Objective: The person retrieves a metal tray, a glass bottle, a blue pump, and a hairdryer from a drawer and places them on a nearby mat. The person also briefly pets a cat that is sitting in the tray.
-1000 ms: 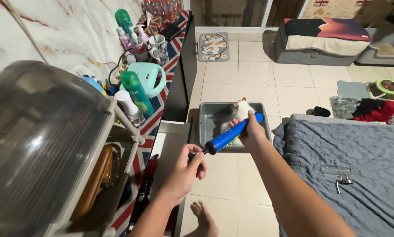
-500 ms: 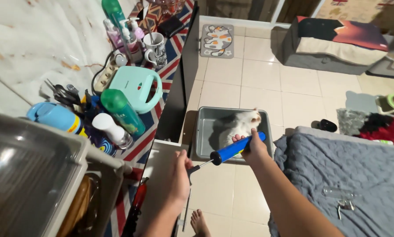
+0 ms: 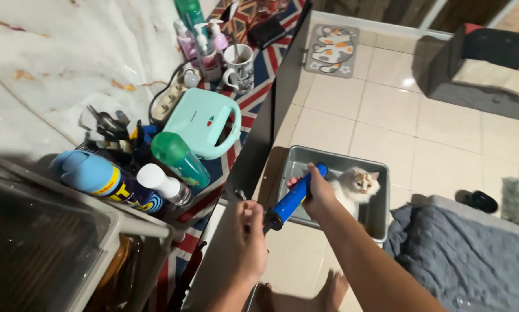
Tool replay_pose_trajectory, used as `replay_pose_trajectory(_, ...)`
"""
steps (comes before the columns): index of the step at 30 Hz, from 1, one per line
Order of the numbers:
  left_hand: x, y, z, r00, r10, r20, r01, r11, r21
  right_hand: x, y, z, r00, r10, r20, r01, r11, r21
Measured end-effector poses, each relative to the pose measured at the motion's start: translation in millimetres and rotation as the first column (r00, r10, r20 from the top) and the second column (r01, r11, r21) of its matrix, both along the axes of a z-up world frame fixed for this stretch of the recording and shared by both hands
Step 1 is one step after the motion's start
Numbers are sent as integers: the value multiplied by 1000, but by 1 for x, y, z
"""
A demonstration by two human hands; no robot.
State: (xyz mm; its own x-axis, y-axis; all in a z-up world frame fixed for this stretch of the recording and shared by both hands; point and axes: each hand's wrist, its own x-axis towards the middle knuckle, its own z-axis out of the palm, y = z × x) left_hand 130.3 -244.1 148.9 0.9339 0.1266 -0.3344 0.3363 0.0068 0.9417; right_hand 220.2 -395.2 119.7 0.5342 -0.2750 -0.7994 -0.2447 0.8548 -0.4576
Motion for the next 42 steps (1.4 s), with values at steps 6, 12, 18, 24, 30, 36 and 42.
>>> replay_pose_trajectory(6,8,-43,-19,992,-112,-58,104,987,-126,47,-43,-44,982,189,24,-188,982,-33)
replay_pose_trajectory(12,22,-117,47,886,-72,-458,253,903,348,81,-107,-48,943,332,-24,-333,937,-109)
replay_pose_trajectory(18,24,-168,65,942,-46,-334,197,879,435,103,-187,-64,947,312,-78,-316,948,-35)
replay_pose_trajectory(24,45,-206,68,894,-105,-435,330,810,484,91,-217,-131,945,304,-116,-299,952,58)
replay_pose_trajectory(30,55,-231,-3,918,-170,-358,346,784,515,60,-231,-180,933,226,-279,-194,971,140)
replay_pose_trajectory(36,62,-249,-43,925,-177,-337,345,763,546,48,-244,-190,933,199,-300,-170,978,120)
replay_pose_trajectory(42,71,-248,6,816,-341,-468,529,766,365,32,-238,-156,890,255,-379,-170,955,244)
